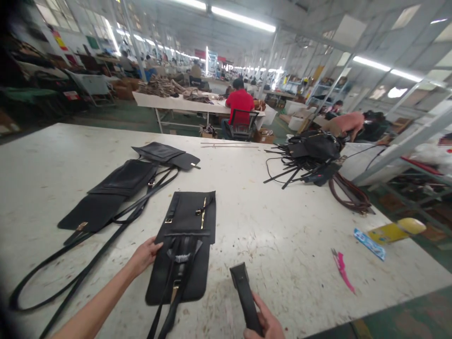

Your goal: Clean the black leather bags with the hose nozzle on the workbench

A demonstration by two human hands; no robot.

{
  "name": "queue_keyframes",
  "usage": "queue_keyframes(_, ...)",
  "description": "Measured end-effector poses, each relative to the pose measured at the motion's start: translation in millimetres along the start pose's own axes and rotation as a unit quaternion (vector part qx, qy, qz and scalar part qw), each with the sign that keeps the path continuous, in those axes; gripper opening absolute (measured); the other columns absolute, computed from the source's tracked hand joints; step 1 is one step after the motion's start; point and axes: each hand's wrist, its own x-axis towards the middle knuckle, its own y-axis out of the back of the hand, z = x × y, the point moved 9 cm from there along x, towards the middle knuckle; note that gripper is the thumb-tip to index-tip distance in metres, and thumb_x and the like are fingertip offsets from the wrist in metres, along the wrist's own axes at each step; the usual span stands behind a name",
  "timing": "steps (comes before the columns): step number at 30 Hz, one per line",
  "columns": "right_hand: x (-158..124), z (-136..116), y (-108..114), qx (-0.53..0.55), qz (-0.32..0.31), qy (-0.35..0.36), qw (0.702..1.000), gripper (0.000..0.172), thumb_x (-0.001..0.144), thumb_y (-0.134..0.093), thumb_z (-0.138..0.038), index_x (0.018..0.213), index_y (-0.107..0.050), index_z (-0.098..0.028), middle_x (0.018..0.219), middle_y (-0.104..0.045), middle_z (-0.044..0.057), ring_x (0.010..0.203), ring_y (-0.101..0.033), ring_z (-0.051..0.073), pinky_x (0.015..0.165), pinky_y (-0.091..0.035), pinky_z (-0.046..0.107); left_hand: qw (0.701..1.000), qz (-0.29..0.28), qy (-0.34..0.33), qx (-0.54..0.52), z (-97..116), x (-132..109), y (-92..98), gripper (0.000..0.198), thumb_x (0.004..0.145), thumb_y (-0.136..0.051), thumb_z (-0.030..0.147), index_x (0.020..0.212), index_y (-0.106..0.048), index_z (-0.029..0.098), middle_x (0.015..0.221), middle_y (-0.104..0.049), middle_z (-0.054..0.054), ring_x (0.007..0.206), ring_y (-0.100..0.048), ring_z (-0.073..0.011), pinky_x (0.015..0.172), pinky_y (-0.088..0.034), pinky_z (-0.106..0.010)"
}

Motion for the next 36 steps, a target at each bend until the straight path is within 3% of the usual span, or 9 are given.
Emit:
queue_keyframes(4, 17, -23, -25, 0.013, -0.046, -0.026, 0.999, 0.084, 0.06, -0.061, -0.032, 0.134, -0.026, -0.01, 0.06, -0.057, -0.002, 0.04, -0.05, 0.014, 0.035, -0.038, 0.023, 0.988, 0.034, -0.061, 0.136, -3, 6, 6.1, 0.045, 0.058, -0.066, 0.011, 0.1, -0.051, 0.017, 0.077, -0.069, -0.001, 0.067, -0.065, -0.0191, 0.059, -0.052, -0.029)
queue_keyframes(9, 70, -54, -62, 0.002, -0.093, -0.015, 0.996, 0.072, 0.062, -0.058, -0.026, 0.128, -0.035, -0.016, 0.056, -0.054, -0.006, 0.038, -0.051, 0.014, 0.032, -0.042, 0.023, 0.973, 0.072, -0.097, 0.196, -5, 12, 8.1, 0.053, 0.055, -0.063, 0.009, 0.105, -0.048, 0.017, 0.076, -0.068, 0.001, 0.072, -0.064, -0.0188, 0.066, -0.05, -0.029)
queue_keyframes(13, 115, -64, -93, 0.002, -0.138, -0.02, 0.99, 0.069, 0.059, -0.06, -0.026, 0.124, -0.039, -0.015, 0.055, -0.058, -0.004, 0.038, -0.054, 0.016, 0.032, -0.044, 0.025, 0.955, 0.085, -0.125, 0.255, -5, 11, 8.1, 0.061, 0.047, -0.068, 0.008, 0.105, -0.049, 0.017, 0.08, -0.067, 0.001, 0.076, -0.063, -0.0184, 0.07, -0.048, -0.028)
queue_keyframes(18, 146, -75, -110, -0.009, -0.116, -0.024, 0.993, 0.069, 0.059, -0.06, -0.026, 0.124, -0.039, -0.013, 0.052, -0.057, -0.004, 0.038, -0.054, 0.016, 0.032, -0.043, 0.025, 0.942, 0.086, -0.135, 0.294, -4, 11, 8.1, 0.063, 0.045, -0.067, 0.005, 0.105, -0.051, 0.019, 0.08, -0.066, 0.002, 0.078, -0.062, -0.0183, 0.072, -0.046, -0.027)
queue_keyframes(22, 141, -96, -129, -0.016, -0.1, 0.014, 0.995, 0.071, 0.064, -0.058, -0.023, 0.13, -0.033, -0.015, 0.05, -0.054, -0.007, 0.036, -0.051, 0.013, 0.032, -0.041, 0.021, 0.943, 0.085, -0.131, 0.292, -5, 7, 6.8, 0.056, 0.048, -0.064, 0.008, 0.102, -0.053, 0.017, 0.076, -0.067, 0.003, 0.075, -0.062, -0.0193, 0.07, -0.047, -0.028)
queue_keyframes(27, 114, -102, -199, -0.039, -0.25, 0.003, 0.967, 0.075, 0.058, -0.062, -0.019, 0.128, -0.037, -0.018, 0.075, -0.064, 0.0, 0.036, -0.052, 0.011, 0.03, -0.042, 0.02, 0.952, 0.057, -0.138, 0.266, -14, -3, -7.3, 0.045, 0.05, -0.06, 0.011, 0.095, -0.056, 0.016, 0.078, -0.068, 0.001, 0.078, -0.063, -0.0205, 0.071, -0.048, -0.03)
queue_keyframes(30, 109, -92, -226, -0.064, -0.274, -0.03, 0.959, 0.077, 0.055, -0.063, -0.016, 0.127, -0.038, -0.019, 0.091, -0.064, 0.004, 0.035, -0.052, 0.009, 0.031, -0.041, 0.02, 0.964, 0.04, -0.141, 0.22, -22, -7, -12.8, 0.043, 0.05, -0.058, 0.01, 0.093, -0.056, 0.016, 0.082, -0.069, 0.001, 0.08, -0.063, -0.0202, 0.075, -0.048, -0.03)
queue_keyframes(33, 110, -92, -225, -0.048, -0.244, -0.013, 0.968, 0.078, 0.055, -0.062, -0.015, 0.129, -0.035, -0.019, 0.092, -0.064, 0.005, 0.034, -0.051, 0.009, 0.029, -0.041, 0.021, 0.968, 0.048, -0.137, 0.204, -28, -6, -10.9, 0.042, 0.05, -0.057, 0.01, 0.092, -0.057, 0.017, 0.079, -0.068, 0.001, 0.078, -0.063, -0.0204, 0.073, -0.048, -0.03)
queue_keyframes(36, 108, -96, -203, -0.011, -0.204, 0.007, 0.979, 0.077, 0.058, -0.058, -0.017, 0.13, -0.031, -0.016, 0.081, -0.064, 0.003, 0.034, -0.05, 0.01, 0.028, -0.04, 0.021, 0.965, 0.062, -0.145, 0.211, -31, -4, -7.8, 0.042, 0.052, -0.058, 0.012, 0.094, -0.055, 0.016, 0.078, -0.068, 0.001, 0.075, -0.063, -0.0203, 0.071, -0.048, -0.03)
